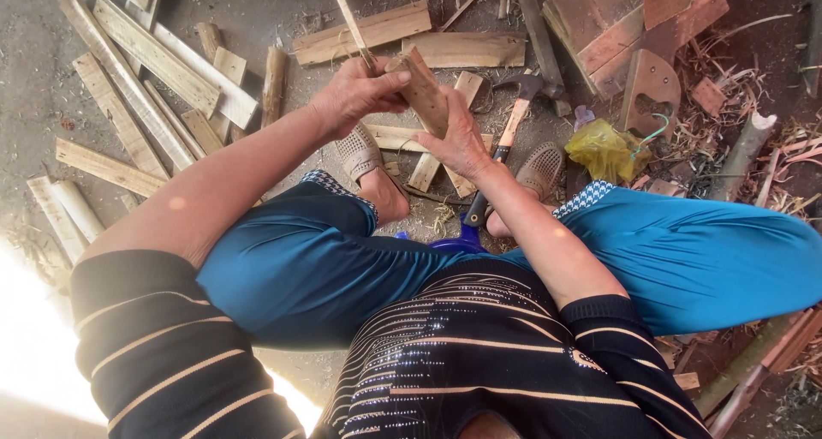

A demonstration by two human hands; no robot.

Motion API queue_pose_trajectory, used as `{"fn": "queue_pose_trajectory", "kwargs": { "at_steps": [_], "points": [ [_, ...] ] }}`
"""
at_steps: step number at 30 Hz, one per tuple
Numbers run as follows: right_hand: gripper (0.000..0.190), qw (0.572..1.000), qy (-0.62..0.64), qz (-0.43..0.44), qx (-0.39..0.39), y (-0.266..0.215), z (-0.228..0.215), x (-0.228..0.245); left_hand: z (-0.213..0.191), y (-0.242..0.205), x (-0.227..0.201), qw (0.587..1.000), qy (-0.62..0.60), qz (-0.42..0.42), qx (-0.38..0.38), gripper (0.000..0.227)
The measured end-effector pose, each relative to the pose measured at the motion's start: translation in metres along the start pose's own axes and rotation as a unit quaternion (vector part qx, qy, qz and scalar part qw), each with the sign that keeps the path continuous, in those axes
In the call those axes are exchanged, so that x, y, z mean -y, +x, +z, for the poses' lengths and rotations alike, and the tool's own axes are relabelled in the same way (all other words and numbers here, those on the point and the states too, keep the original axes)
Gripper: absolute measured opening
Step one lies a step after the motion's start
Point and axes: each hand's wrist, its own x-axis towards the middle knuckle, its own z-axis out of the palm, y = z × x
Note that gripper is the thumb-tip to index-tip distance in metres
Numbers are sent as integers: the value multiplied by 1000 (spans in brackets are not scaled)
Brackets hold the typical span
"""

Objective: The person sits on the ground assembling a small wooden stool or frame. They pick up wooden slats, fit pieces together, position nails, and hammer the nails in with a hammer, handling several pieces one at a time.

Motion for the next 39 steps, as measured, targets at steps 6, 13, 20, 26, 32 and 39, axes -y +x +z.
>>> {"fn": "queue_pose_trajectory", "kwargs": {
  "at_steps": [6,13,20,26,32,39],
  "points": [
    [56,992,28,125,-20,-1,4,-30,3,-1,-14,982,174,-63,31,57],
    [42,923,-54,356,-133,-9,-36,-125,-35,-8,-57,971,123,-39,-202,74],
    [40,934,-31,308,-180,33,-85,-121,-38,11,-91,951,155,84,-253,86],
    [98,907,345,192,-143,103,-188,42,-35,49,-75,939,103,92,-316,60],
    [69,959,213,183,-31,145,-179,61,-26,37,-84,942,-1,86,-324,46],
    [67,957,220,186,-31,118,-136,90,-50,-16,-61,929,35,95,-356,46]
  ]
}}
